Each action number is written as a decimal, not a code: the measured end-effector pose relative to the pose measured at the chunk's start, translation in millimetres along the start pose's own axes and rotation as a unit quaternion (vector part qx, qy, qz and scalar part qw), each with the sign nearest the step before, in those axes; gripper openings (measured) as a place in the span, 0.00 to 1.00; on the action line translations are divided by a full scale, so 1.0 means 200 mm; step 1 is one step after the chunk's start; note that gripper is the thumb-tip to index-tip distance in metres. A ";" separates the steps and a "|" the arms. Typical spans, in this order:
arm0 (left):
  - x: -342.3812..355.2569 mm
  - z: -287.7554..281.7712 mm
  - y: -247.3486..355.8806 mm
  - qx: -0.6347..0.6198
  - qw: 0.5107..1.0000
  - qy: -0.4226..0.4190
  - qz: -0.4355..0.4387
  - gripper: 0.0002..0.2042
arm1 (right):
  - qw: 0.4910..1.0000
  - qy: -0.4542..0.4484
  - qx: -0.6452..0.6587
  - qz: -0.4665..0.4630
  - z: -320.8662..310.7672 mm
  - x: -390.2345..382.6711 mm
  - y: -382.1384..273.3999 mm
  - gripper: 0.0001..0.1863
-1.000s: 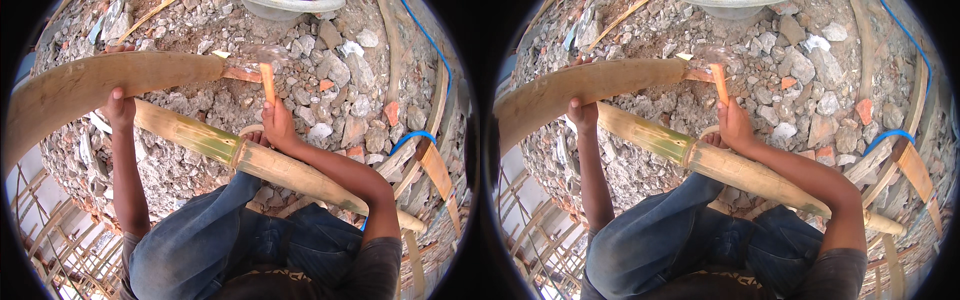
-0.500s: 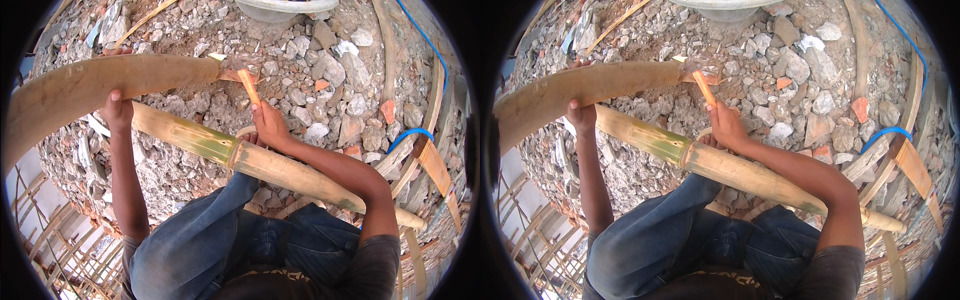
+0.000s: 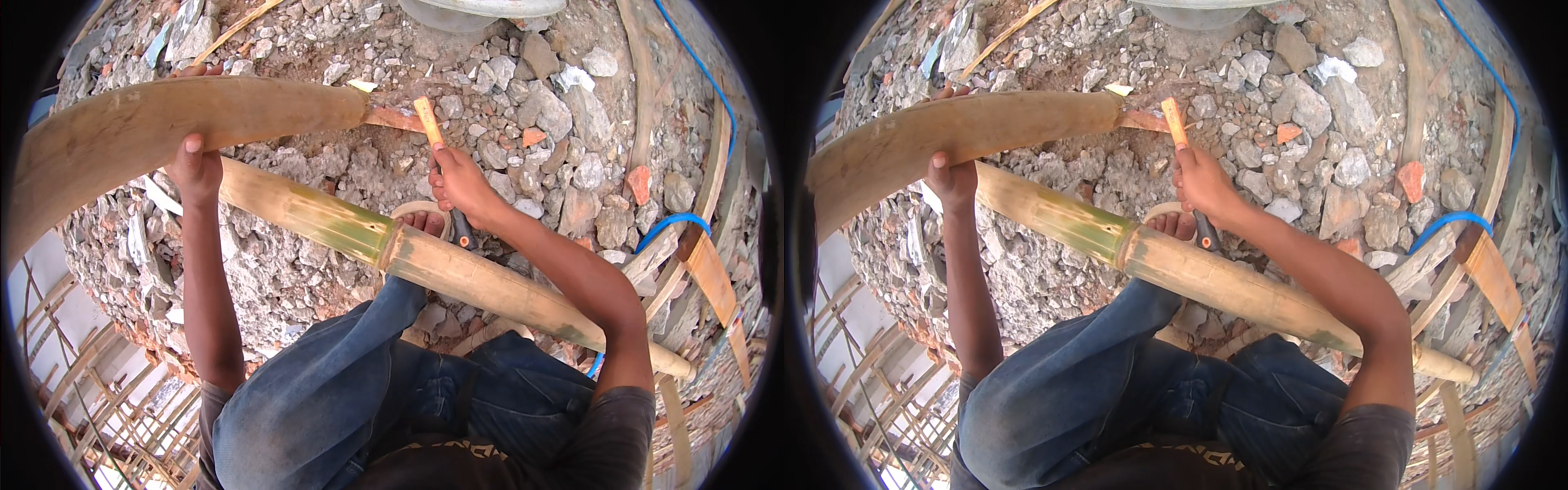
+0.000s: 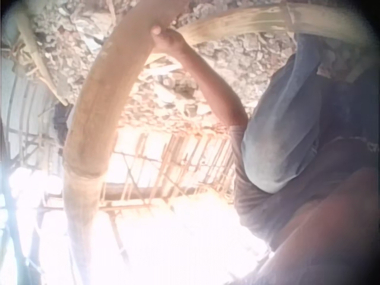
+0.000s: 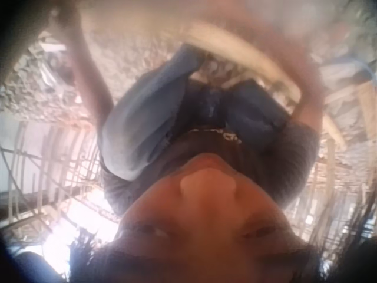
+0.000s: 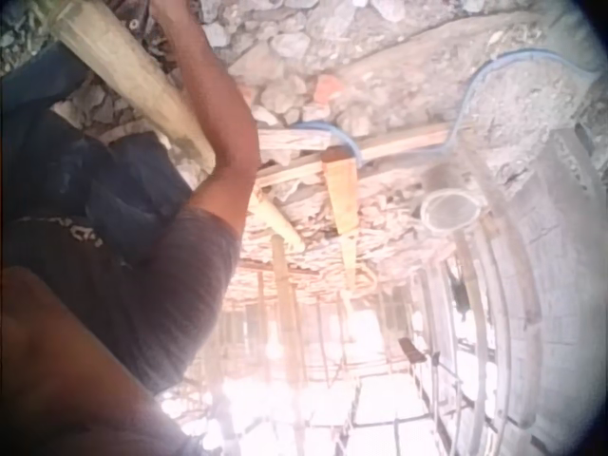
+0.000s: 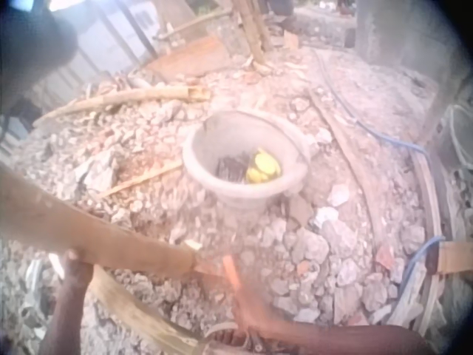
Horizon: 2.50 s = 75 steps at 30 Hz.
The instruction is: The person sits on the ground and uses a chisel to carve and shape a bamboo pole. They repeatedly strike the chisel with a hammer to remove material and refine the bamboo's shape.
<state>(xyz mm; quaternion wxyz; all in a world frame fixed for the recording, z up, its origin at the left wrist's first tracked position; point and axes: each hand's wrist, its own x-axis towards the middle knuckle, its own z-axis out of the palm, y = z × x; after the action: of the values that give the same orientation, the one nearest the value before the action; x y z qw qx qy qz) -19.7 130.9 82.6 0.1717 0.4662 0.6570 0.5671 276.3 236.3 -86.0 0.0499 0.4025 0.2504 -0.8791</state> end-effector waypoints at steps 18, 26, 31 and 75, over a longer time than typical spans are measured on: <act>-0.01 0.00 -0.01 0.013 1.000 -0.002 0.009 0.46 | 0.997 0.028 -0.053 0.041 0.13 -0.07 -0.16 0.17; 0.00 -0.01 0.00 0.017 1.000 -0.017 0.018 0.44 | 0.899 0.044 -0.388 -0.196 -0.20 -0.06 -0.18 0.19; 0.00 0.00 0.00 0.022 1.000 -0.001 0.015 0.43 | 0.850 0.071 -0.444 -0.275 -0.17 -0.01 0.05 0.20; -0.01 0.00 0.00 0.033 0.999 0.016 0.013 0.48 | 0.848 0.107 -0.417 -0.309 0.01 0.00 0.21 0.17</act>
<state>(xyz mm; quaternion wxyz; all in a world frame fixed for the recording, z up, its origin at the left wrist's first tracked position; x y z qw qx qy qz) -18.4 129.8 82.0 0.1384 0.4709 0.6716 0.5550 287.1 197.9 -101.9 -0.0883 0.3373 0.7086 -0.6135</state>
